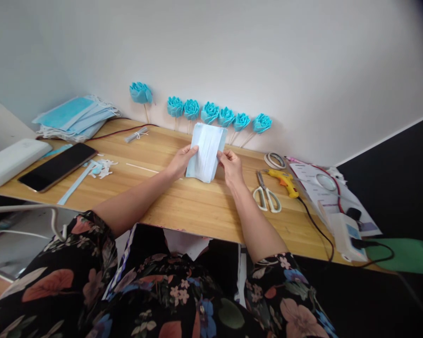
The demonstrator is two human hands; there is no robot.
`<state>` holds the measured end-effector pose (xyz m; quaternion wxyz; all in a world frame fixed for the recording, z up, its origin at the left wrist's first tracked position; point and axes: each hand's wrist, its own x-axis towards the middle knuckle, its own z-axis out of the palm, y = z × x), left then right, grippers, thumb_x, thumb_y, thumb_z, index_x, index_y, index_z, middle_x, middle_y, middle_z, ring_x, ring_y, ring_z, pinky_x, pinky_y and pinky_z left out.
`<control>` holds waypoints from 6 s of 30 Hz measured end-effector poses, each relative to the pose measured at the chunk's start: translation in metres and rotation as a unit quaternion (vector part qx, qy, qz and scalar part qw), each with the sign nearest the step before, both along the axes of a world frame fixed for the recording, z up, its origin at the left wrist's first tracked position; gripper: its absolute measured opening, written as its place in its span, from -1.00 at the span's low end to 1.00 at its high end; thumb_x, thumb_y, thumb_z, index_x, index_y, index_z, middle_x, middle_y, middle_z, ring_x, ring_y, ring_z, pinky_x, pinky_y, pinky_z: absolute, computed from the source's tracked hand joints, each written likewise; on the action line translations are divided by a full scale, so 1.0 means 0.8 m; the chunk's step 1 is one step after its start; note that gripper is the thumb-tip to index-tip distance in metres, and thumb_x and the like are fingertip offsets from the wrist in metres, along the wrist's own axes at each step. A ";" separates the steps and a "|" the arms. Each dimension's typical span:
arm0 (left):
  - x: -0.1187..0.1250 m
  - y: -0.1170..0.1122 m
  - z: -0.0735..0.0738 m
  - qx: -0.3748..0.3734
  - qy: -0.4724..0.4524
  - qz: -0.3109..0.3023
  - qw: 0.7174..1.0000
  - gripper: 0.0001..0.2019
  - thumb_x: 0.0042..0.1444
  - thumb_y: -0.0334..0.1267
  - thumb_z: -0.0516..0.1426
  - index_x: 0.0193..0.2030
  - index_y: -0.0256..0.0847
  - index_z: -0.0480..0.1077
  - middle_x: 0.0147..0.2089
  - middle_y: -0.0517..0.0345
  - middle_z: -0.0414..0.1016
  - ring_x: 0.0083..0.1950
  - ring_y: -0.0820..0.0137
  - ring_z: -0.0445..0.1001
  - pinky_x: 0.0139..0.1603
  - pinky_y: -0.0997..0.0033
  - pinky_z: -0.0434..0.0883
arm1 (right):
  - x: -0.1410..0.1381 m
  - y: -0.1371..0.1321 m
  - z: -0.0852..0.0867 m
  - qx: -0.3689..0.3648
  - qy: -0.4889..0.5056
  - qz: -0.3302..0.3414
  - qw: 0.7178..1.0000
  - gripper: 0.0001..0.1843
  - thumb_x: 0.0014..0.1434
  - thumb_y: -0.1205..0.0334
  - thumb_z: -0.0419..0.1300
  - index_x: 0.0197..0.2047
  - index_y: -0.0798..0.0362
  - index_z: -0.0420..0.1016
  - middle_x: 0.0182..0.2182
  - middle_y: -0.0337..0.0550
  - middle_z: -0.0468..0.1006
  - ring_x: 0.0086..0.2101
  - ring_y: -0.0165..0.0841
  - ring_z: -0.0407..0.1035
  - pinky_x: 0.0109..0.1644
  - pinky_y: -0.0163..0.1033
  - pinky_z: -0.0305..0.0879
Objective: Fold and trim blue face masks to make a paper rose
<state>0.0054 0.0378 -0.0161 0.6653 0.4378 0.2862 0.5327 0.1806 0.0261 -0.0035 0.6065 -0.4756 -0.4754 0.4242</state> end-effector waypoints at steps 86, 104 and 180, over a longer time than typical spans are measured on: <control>-0.005 0.015 -0.005 -0.093 -0.111 -0.022 0.989 -0.77 0.18 -0.17 0.25 -0.13 -0.30 0.52 -0.14 -0.08 0.66 0.05 0.10 0.58 0.26 0.06 0.41 | 0.005 -0.001 0.003 0.036 -0.077 -0.006 0.996 -0.52 -0.12 -0.19 0.39 -0.55 0.00 0.32 -0.59 -0.39 0.25 -0.50 -0.48 0.11 -0.38 -0.30 0.09; -0.006 0.013 -0.005 -0.087 -0.089 -0.009 0.992 -0.77 0.18 -0.17 0.24 -0.15 -0.30 0.50 -0.19 -0.05 0.65 -0.03 0.16 0.60 0.18 0.08 0.46 | 0.006 0.001 0.004 0.037 -0.023 -0.043 0.998 -0.50 -0.14 -0.25 0.37 -0.36 0.00 0.47 -0.46 -0.32 0.48 -0.40 -0.42 0.30 -0.26 -0.27 0.28; -0.005 0.013 -0.006 -0.065 -0.084 -0.007 0.994 -0.69 0.11 -0.16 0.31 -0.09 -0.34 0.53 -0.20 -0.04 0.65 -0.22 0.29 0.58 -0.03 0.27 0.48 | 0.008 0.002 0.003 0.048 -0.047 -0.030 0.997 -0.63 -0.10 -0.07 0.39 -0.41 0.02 0.46 -0.50 -0.36 0.39 -0.45 -0.47 0.21 -0.31 -0.31 0.16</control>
